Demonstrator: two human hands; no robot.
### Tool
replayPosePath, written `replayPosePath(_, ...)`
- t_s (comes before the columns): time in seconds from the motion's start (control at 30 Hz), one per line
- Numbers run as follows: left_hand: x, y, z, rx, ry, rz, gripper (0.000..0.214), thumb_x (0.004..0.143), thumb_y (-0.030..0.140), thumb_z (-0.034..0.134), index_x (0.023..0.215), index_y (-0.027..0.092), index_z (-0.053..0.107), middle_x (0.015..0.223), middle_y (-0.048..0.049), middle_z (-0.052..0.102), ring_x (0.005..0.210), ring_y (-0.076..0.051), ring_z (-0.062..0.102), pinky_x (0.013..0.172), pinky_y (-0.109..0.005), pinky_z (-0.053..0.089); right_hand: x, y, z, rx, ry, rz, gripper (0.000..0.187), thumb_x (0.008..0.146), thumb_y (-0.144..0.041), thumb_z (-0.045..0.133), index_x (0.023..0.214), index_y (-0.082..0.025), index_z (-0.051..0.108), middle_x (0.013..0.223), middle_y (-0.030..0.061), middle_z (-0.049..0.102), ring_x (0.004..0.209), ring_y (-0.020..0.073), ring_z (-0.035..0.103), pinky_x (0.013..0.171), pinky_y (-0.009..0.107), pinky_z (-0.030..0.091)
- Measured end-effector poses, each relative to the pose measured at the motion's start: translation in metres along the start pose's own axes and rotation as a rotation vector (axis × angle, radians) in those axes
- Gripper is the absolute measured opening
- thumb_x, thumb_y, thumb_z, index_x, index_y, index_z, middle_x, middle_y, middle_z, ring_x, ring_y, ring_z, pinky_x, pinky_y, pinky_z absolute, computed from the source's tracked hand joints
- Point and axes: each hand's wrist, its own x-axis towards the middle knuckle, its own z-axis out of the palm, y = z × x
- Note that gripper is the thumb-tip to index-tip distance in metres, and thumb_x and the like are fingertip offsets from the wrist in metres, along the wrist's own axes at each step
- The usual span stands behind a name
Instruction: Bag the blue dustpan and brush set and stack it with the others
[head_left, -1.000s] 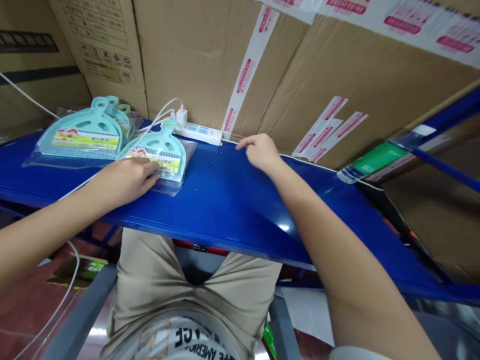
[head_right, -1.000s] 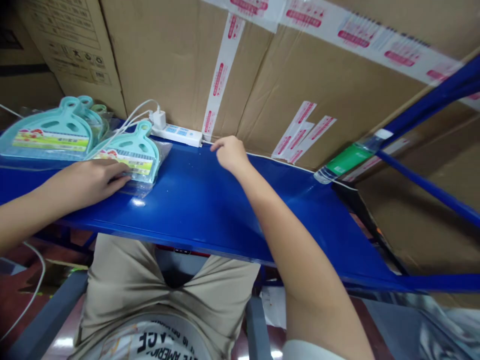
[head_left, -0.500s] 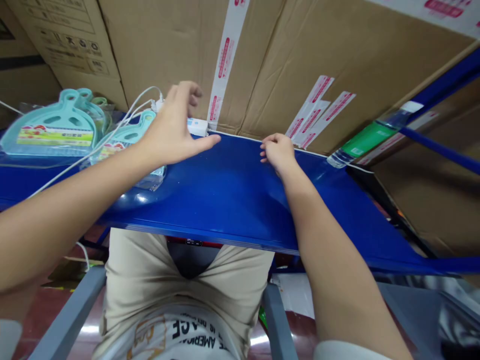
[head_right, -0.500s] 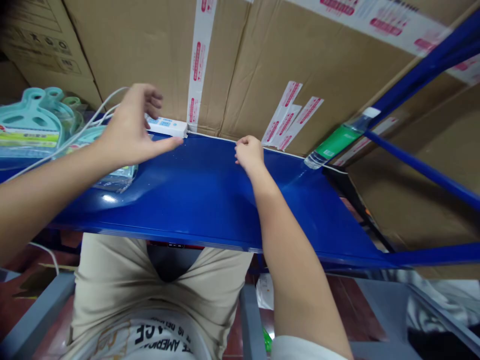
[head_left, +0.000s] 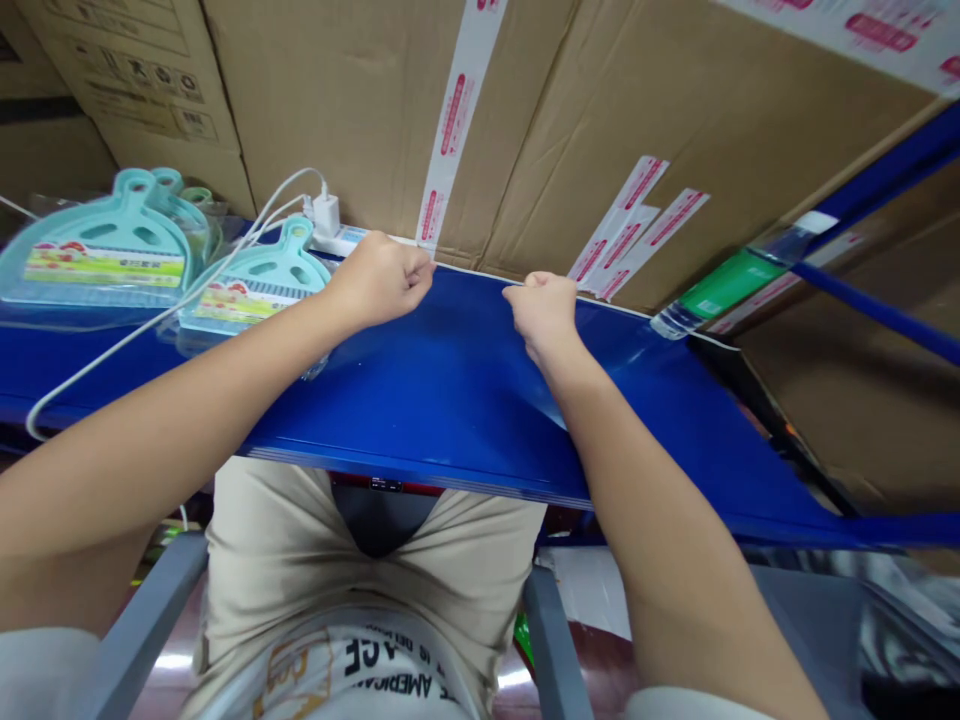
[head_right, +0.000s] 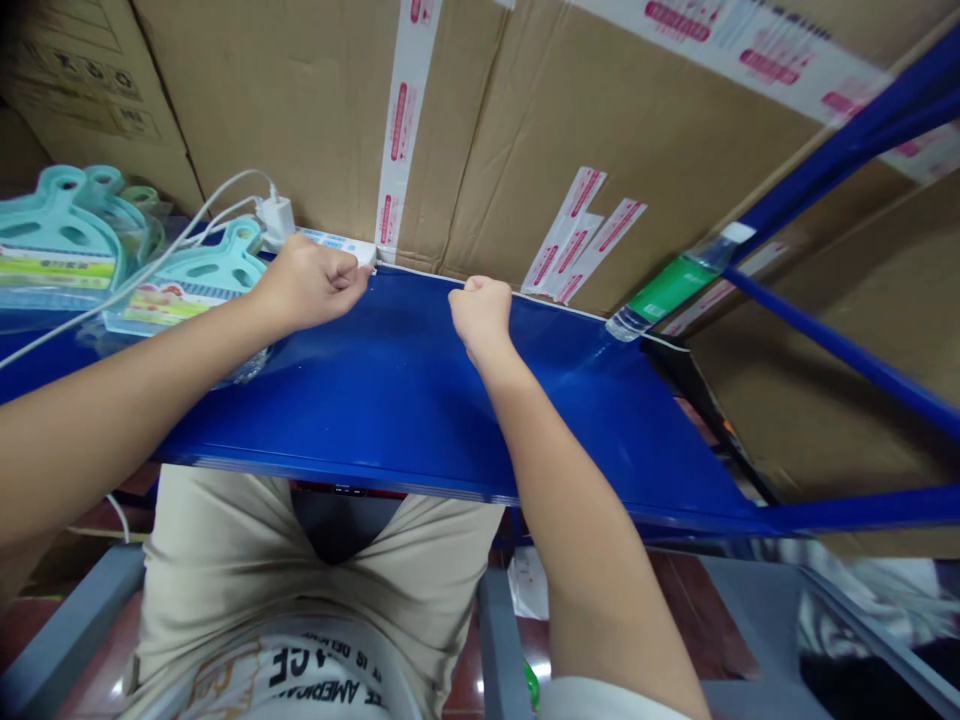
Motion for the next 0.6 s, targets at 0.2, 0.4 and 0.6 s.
replayPosePath(0.2, -0.005, -0.012, -0.020, 0.071, 0.016, -0.076, 0.029, 0.092, 0.046, 0.058, 0.105, 0.026, 0.073, 0.109, -0.0114, 0.077, 0.119, -0.035, 0.069, 0.103, -0.047, 0.052, -0.002, 0.001, -0.002, -0.177, -0.025, -0.115, 0.053, 0.081, 0.003, 0.060, 0.056, -0.025, 0.021, 0.057, -0.0059, 0.019, 0.060, 0.0121, 0.026, 0.059, 0.030, 0.023)
replayPosePath(0.4, -0.010, -0.018, -0.043, 0.132, -0.006, -0.302, 0.084, 0.094, 0.068, 0.051, 0.165, 0.024, 0.045, 0.165, -0.0141, 0.053, 0.167, -0.038, 0.024, 0.128, -0.065, 0.027, 0.002, 0.004, -0.007, -0.181, -0.011, -0.170, 0.052, 0.084, -0.002, 0.066, 0.058, -0.024, 0.028, 0.055, -0.0070, 0.027, 0.059, 0.0115, 0.030, 0.061, 0.030, 0.027)
replayPosePath(0.6, -0.007, -0.023, -0.051, -0.013, -0.054, -0.413, 0.102, 0.098, 0.069, 0.046, 0.177, 0.013, 0.016, 0.189, -0.0159, 0.010, 0.172, -0.036, 0.016, 0.136, -0.057, 0.018, 0.005, 0.007, -0.006, -0.068, -0.050, -0.153, 0.039, 0.090, -0.017, 0.071, 0.066, -0.025, 0.041, 0.056, -0.0086, 0.040, 0.056, 0.0118, 0.040, 0.062, 0.028, 0.033)
